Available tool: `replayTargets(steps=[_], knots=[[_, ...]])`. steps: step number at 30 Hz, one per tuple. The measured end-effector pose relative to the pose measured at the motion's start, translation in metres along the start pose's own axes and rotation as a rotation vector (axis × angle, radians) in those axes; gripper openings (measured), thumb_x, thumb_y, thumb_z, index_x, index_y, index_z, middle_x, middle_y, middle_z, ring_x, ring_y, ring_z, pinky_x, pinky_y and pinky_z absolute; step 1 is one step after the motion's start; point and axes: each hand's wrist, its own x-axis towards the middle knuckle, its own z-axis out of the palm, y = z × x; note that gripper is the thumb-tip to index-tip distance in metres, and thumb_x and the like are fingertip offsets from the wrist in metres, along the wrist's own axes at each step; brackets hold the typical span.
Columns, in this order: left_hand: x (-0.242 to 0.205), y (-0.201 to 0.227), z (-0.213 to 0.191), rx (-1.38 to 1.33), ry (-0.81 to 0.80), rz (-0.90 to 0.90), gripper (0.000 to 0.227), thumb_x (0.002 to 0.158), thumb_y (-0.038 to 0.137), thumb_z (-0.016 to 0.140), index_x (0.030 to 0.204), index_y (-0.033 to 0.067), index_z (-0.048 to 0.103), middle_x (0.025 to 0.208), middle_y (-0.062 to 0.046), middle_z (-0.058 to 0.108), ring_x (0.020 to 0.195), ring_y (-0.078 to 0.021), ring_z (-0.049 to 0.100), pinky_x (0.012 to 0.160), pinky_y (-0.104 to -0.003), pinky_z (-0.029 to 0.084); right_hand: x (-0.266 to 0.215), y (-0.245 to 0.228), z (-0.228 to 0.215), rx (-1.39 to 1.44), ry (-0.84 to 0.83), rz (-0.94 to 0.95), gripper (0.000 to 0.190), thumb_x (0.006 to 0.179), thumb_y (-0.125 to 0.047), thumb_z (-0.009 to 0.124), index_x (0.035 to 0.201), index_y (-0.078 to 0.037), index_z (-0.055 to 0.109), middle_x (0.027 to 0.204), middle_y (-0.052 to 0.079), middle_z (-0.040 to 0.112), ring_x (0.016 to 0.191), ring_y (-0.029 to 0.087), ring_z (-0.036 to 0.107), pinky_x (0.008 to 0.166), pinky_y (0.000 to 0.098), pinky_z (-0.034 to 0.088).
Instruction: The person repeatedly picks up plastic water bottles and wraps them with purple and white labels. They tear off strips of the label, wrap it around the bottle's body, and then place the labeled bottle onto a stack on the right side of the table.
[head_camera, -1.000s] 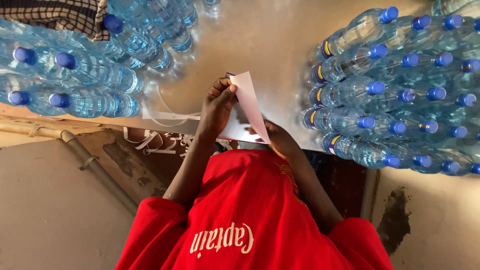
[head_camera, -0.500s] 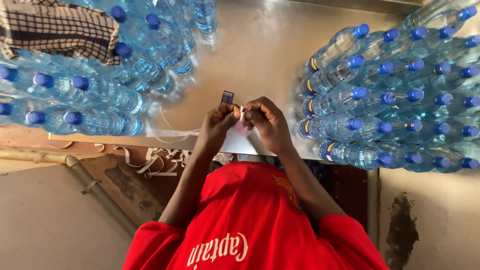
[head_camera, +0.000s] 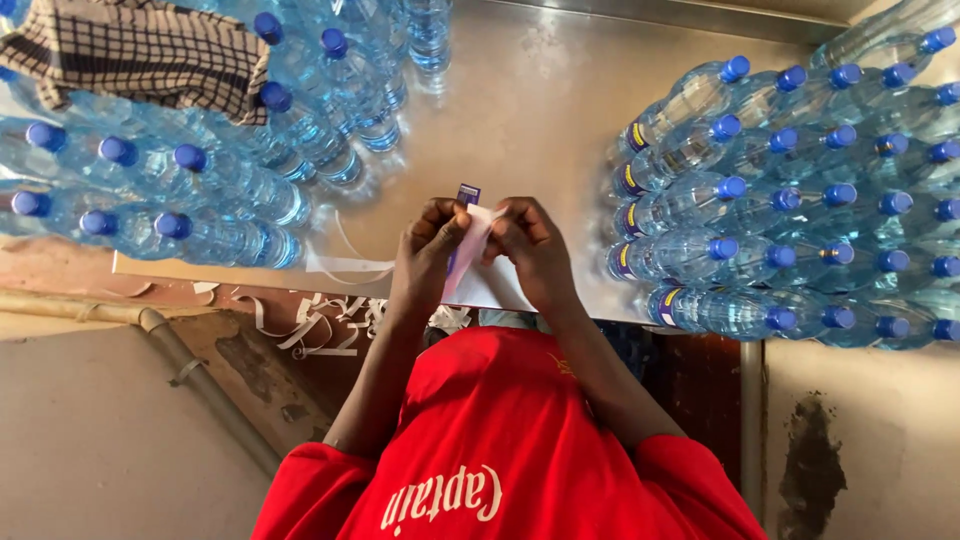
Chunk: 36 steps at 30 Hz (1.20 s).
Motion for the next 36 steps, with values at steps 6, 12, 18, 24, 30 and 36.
replayTargets(steps=[6,12,18,24,30,36], knots=[[-0.018,0.048,0.03,-0.082,-0.081,-0.081,0.013,0.104,0.016,0.078,0.104,0.003,0.075,0.082,-0.003,0.066,0.079,-0.0136,0.063,0.076,-0.027,0.046,-0.002,-0.043,0.022,-0.226,-0.014,-0.112,0.011,0.114,-0.01,0.065,0.118,0.0,0.069,0.085,0.011,0.064,0.079,0.021,0.074,0.079,0.0385,0.065],[-0.008,0.042,0.024,0.182,-0.004,0.075,0.019,0.109,0.025,0.076,0.108,0.0059,0.077,0.084,-0.005,0.065,0.083,-0.0142,0.06,0.078,-0.031,0.048,-0.012,-0.042,0.036,-0.343,0.023,-0.268,0.062,0.1,-0.038,0.089,0.145,-0.004,0.063,0.108,0.007,0.06,0.101,0.016,0.064,0.095,0.0375,0.059],[-0.02,0.037,0.025,0.217,0.035,0.163,0.013,0.11,0.018,0.073,0.111,0.0049,0.075,0.089,-0.009,0.069,0.086,-0.0189,0.062,0.081,-0.037,0.052,-0.019,-0.046,0.041,-0.296,0.131,-0.281,0.034,0.11,-0.013,0.075,0.138,0.001,0.061,0.109,0.015,0.067,0.104,0.026,0.078,0.096,0.0419,0.066],[-0.025,0.048,0.035,0.268,0.072,0.295,0.016,0.11,0.021,0.074,0.114,0.0055,0.077,0.092,-0.01,0.073,0.085,-0.0211,0.072,0.082,-0.038,0.057,-0.02,-0.053,0.046,-0.321,0.128,-0.29,0.021,0.111,-0.012,0.073,0.127,0.001,0.068,0.102,0.018,0.077,0.096,0.028,0.082,0.091,0.0441,0.068],[-0.025,0.064,0.037,0.416,0.044,0.315,0.006,0.105,0.013,0.077,0.103,0.0081,0.078,0.083,-0.012,0.07,0.076,-0.0265,0.068,0.075,-0.04,0.054,-0.018,-0.06,0.048,-0.367,0.138,-0.351,0.015,0.113,-0.014,0.071,0.115,0.001,0.074,0.096,0.017,0.077,0.089,0.022,0.079,0.081,0.0403,0.068],[-0.028,0.041,0.031,0.291,0.099,0.227,0.01,0.108,0.017,0.07,0.106,0.0088,0.076,0.079,-0.008,0.066,0.077,-0.0177,0.058,0.074,-0.037,0.05,-0.016,-0.055,0.046,-0.421,0.158,-0.393,0.017,0.114,-0.015,0.069,0.109,0.001,0.074,0.096,0.021,0.077,0.082,0.03,0.081,0.072,0.0431,0.069]])
